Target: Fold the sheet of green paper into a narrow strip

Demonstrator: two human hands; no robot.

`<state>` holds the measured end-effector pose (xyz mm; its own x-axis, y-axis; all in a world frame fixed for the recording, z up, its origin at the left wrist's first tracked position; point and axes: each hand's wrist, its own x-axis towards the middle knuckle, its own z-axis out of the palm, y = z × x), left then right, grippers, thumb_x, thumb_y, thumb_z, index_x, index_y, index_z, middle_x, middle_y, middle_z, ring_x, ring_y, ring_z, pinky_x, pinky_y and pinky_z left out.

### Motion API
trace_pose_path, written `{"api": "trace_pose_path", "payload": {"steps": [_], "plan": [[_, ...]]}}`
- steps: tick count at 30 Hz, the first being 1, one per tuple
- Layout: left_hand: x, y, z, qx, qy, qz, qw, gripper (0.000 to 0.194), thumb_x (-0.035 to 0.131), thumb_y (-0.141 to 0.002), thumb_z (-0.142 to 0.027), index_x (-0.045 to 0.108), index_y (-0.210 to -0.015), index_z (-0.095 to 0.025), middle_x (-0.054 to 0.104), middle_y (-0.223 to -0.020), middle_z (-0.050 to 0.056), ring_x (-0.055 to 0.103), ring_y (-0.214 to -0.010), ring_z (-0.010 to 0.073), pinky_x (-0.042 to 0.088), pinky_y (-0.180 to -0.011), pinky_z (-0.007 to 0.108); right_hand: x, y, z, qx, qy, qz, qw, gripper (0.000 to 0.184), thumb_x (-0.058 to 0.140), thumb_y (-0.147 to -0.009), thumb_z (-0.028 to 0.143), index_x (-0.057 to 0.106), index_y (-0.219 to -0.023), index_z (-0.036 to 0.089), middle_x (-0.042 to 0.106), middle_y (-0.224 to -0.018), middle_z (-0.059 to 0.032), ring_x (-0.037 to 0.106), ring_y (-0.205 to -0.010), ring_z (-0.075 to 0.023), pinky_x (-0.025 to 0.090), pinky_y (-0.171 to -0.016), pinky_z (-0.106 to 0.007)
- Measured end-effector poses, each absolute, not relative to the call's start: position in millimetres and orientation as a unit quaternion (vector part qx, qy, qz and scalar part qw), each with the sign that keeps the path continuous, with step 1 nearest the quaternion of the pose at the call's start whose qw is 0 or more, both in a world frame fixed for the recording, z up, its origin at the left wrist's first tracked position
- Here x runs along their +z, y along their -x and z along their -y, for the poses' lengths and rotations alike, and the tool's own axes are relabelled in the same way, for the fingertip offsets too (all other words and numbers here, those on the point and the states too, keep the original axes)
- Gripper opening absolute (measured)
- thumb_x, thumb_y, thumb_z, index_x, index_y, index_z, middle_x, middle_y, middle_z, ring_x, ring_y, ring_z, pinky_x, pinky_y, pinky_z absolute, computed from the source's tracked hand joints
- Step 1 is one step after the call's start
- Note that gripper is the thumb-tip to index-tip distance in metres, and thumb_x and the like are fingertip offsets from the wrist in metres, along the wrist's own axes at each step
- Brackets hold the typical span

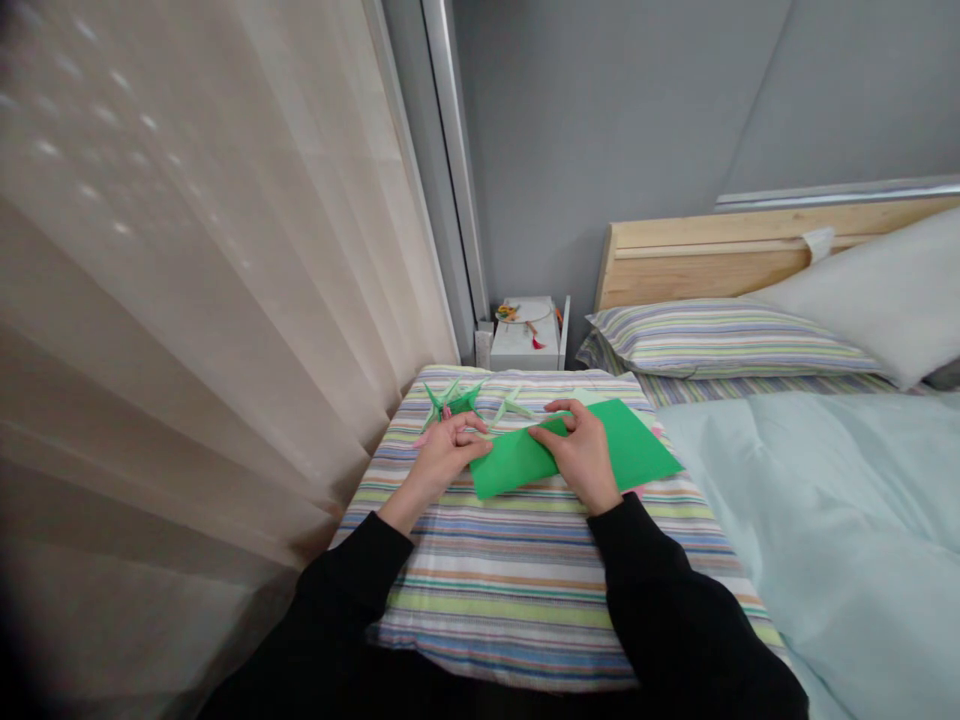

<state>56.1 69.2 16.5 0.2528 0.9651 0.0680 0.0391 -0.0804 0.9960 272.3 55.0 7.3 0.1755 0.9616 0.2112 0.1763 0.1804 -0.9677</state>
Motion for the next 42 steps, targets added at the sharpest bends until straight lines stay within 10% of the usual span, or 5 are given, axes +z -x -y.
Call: {"api": "trace_pose_path", "payload": {"steps": [10, 19, 42], "plan": [[17.6, -58.7, -58.5, 0.272, -0.619, -0.394, 0.622, 0.035, 0.087, -0.062, -0.041, 0.067, -0.063, -0.013, 0.058, -0.052, -0.003, 0.047, -0.046, 0.0089, 0.03, -0.045, 0.021, 12.7, -263.7, -48.6, 0.388, 0.515, 0.588, 0.489, 0.042, 0.086, -0.065, 0.038, 0.064, -0.097, 0.023, 0.044, -0.05, 0.011, 0.034, -0.045, -0.0102, 0.021, -0.045, -0.025], [13.6, -58.1, -62.3, 0.313, -0.568, -0.403, 0.646, 0.034, 0.09, -0.06, -0.042, 0.072, -0.068, -0.014, 0.069, -0.06, 0.002, 0.058, -0.052, 0.013, 0.041, -0.051, 0.023, 13.0, -269.2, -52.8, 0.495, 0.486, 0.431, 0.577, 0.049, 0.091, -0.061, 0.04, 0.06, -0.096, 0.023, 0.074, -0.074, -0.0007, 0.066, -0.062, -0.0195, 0.052, -0.057, -0.032], [16.8, -65.6, -65.3, 0.486, -0.546, -0.413, 0.543, 0.036, 0.087, -0.065, -0.044, 0.068, -0.075, -0.015, 0.058, -0.048, -0.004, 0.05, -0.044, 0.0101, 0.039, -0.047, 0.023, 13.7, -249.6, -44.6, 0.415, 0.453, 0.53, 0.585, 0.041, 0.088, -0.066, 0.046, 0.061, -0.087, 0.022, 0.057, -0.055, 0.0062, 0.049, -0.052, -0.0141, 0.037, -0.055, -0.029]]}}
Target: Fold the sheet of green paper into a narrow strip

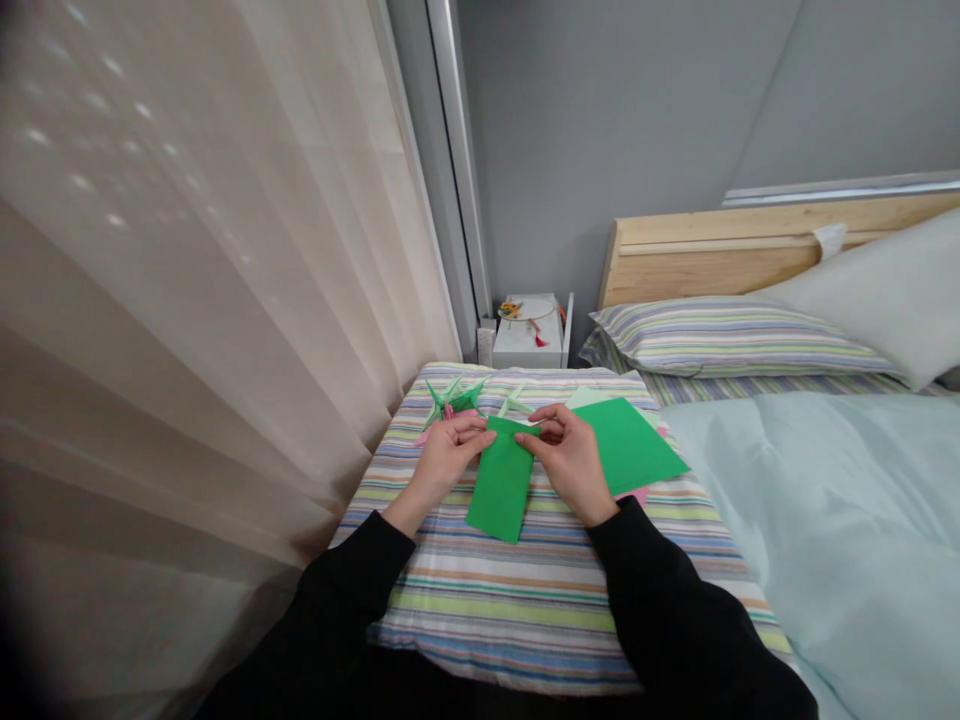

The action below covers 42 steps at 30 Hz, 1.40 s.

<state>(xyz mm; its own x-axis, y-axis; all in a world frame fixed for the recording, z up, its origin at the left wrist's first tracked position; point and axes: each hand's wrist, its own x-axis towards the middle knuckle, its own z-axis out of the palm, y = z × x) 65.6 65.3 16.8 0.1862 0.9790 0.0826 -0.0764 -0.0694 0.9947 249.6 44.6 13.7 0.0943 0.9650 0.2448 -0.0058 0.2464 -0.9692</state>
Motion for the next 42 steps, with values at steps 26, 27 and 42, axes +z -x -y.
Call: {"api": "trace_pose_path", "payload": {"steps": [26, 27, 42], "plan": [[13.3, -64.6, -66.0, 0.541, -0.52, -0.42, 0.51, 0.036, 0.087, -0.065, -0.042, 0.072, -0.083, -0.014, 0.076, -0.07, 0.004, 0.065, -0.059, 0.0148, 0.052, -0.061, 0.026, 17.0, -246.3, -46.5, 0.513, 0.466, 0.486, 0.532, 0.051, 0.08, -0.065, 0.063, 0.057, -0.061, 0.018, 0.056, -0.058, 0.0026, 0.052, -0.057, -0.0123, 0.049, -0.055, -0.027], [11.9, -63.8, -67.2, 0.54, -0.525, -0.421, 0.506, 0.036, 0.086, -0.066, -0.042, 0.072, -0.084, -0.014, 0.075, -0.068, 0.003, 0.065, -0.058, 0.0145, 0.051, -0.06, 0.026, 17.9, -246.7, -48.6, 0.512, 0.469, 0.493, 0.524, 0.051, 0.079, -0.066, 0.063, 0.056, -0.06, 0.019, 0.055, -0.058, 0.003, 0.052, -0.056, -0.0121, 0.049, -0.055, -0.027], [14.4, -59.6, -68.9, 0.491, -0.609, -0.423, 0.457, 0.015, 0.082, -0.069, -0.031, 0.079, -0.07, -0.016, 0.074, -0.068, 0.005, 0.063, -0.065, 0.0186, 0.047, -0.068, 0.031, 14.8, -231.9, -63.7, 0.517, 0.413, 0.662, 0.353, 0.033, 0.068, -0.079, 0.046, 0.066, -0.066, 0.016, 0.047, -0.05, 0.0045, 0.036, -0.047, -0.0092, 0.023, -0.048, -0.026]]}}
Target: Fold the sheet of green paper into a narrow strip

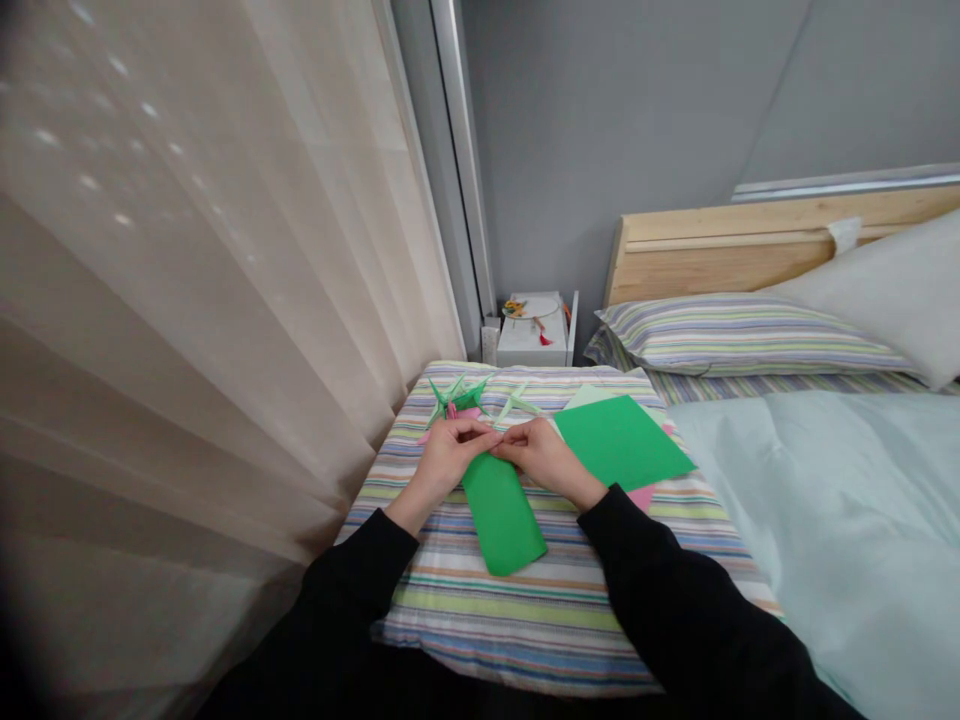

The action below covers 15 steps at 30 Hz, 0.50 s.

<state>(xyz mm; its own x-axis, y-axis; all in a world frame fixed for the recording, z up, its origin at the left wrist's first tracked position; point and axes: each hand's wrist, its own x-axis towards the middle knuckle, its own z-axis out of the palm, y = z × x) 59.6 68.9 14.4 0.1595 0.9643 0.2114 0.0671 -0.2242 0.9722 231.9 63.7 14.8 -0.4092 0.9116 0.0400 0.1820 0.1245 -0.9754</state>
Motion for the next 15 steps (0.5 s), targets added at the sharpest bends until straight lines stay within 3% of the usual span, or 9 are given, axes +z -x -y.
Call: {"api": "trace_pose_path", "payload": {"steps": [9, 15], "plan": [[12.8, -65.0, -70.1, 0.542, -0.594, -0.432, 0.409, 0.013, 0.077, -0.073, -0.029, 0.076, -0.069, -0.016, 0.072, -0.071, 0.004, 0.063, -0.075, 0.0202, 0.048, -0.075, 0.032, 18.4, -244.6, -61.7, 0.506, 0.427, 0.668, 0.339, 0.042, 0.071, -0.077, 0.053, 0.056, -0.058, 0.018, 0.039, -0.051, 0.0059, 0.028, -0.051, -0.0086, 0.018, -0.049, -0.027], [11.7, -60.9, -74.0, 0.571, -0.569, -0.445, 0.389, 0.014, 0.075, -0.075, -0.03, 0.074, -0.072, -0.017, 0.07, -0.068, 0.002, 0.06, -0.068, 0.0173, 0.046, -0.073, 0.03, 18.0, -252.5, -61.0, 0.508, 0.409, 0.688, 0.318, 0.049, 0.07, -0.08, 0.053, 0.046, -0.054, 0.02, 0.031, -0.052, 0.0075, 0.025, -0.052, -0.0082, 0.016, -0.05, -0.028]]}}
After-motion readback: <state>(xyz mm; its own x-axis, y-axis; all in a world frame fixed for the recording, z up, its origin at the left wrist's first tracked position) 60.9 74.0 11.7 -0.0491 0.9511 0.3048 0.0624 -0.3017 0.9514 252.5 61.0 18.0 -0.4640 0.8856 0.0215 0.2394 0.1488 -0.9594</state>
